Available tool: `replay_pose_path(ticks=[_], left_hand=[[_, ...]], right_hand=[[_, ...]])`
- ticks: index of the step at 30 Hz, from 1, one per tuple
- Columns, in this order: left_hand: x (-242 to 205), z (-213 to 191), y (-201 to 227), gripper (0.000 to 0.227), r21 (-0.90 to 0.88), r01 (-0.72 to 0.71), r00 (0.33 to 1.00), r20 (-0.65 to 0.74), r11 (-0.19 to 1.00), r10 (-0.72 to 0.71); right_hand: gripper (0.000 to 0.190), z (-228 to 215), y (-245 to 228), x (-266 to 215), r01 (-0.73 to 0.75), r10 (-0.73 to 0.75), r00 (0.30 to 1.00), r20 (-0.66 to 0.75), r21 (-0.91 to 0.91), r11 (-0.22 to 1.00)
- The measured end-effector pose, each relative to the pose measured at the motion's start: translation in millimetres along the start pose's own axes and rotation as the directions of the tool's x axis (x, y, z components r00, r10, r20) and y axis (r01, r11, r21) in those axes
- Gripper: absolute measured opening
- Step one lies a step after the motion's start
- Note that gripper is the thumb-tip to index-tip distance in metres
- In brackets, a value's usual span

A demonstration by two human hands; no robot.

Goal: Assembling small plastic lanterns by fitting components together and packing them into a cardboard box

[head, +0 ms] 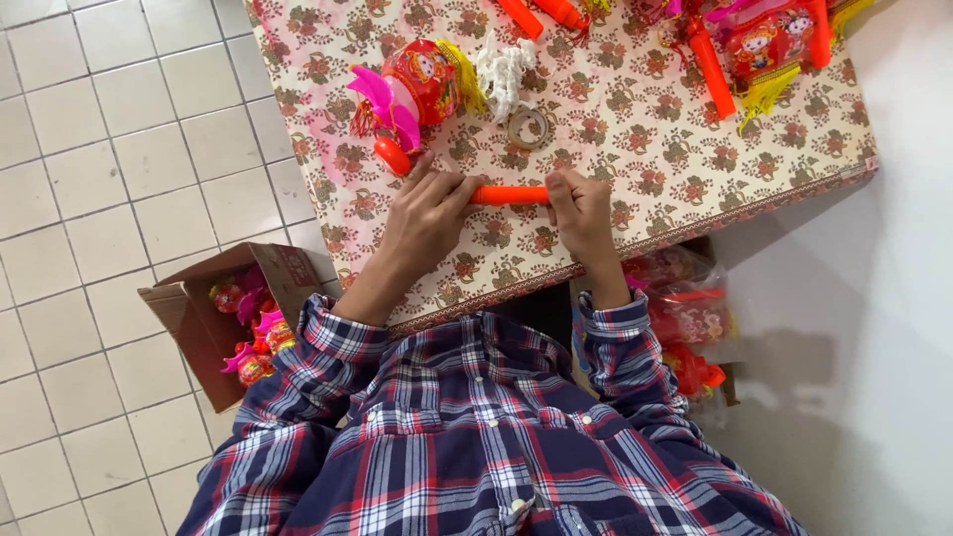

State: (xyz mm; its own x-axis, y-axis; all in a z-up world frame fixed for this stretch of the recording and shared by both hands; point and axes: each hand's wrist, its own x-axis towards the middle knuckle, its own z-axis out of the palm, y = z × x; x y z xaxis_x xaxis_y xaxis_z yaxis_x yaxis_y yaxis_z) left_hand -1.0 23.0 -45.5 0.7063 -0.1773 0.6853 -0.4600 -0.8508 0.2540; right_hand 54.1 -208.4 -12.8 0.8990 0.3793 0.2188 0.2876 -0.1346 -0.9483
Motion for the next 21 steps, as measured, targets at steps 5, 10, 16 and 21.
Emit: replay_pose_path(ticks=[5,10,16,21], left_hand=[[5.4,-3.6,0.1,0.026,-0.002,0.035,0.999,0.004,0.999,-0.035],[0.8,1.1,-1.7,0.027,-0.009,0.020,1.000,-0.007,1.000,-0.020],[-1.3,2.5,-3.9,0.027,0.003,-0.061,0.998,-0.032,0.998,0.061],[11.3,-14.3,-1.7,0.027,0.067,-0.079,0.997,0.022,0.995,0.078]], right_hand=[[0.049,4.6,-2.7,0.7,0.063,-0.063,0.998,-0.005,-0.014,0.998],[0.032,2.8,0.6,-1.8,0.111,-0.108,0.994,0.028,-0.116,0.987],[0.042,3.3,16.0,-5.6,0.046,-0.044,0.999,0.014,-0.254,0.966],[0.060,3.6,4.2,-2.9,0.150,-0.123,0.988,0.091,-0.414,0.898]])
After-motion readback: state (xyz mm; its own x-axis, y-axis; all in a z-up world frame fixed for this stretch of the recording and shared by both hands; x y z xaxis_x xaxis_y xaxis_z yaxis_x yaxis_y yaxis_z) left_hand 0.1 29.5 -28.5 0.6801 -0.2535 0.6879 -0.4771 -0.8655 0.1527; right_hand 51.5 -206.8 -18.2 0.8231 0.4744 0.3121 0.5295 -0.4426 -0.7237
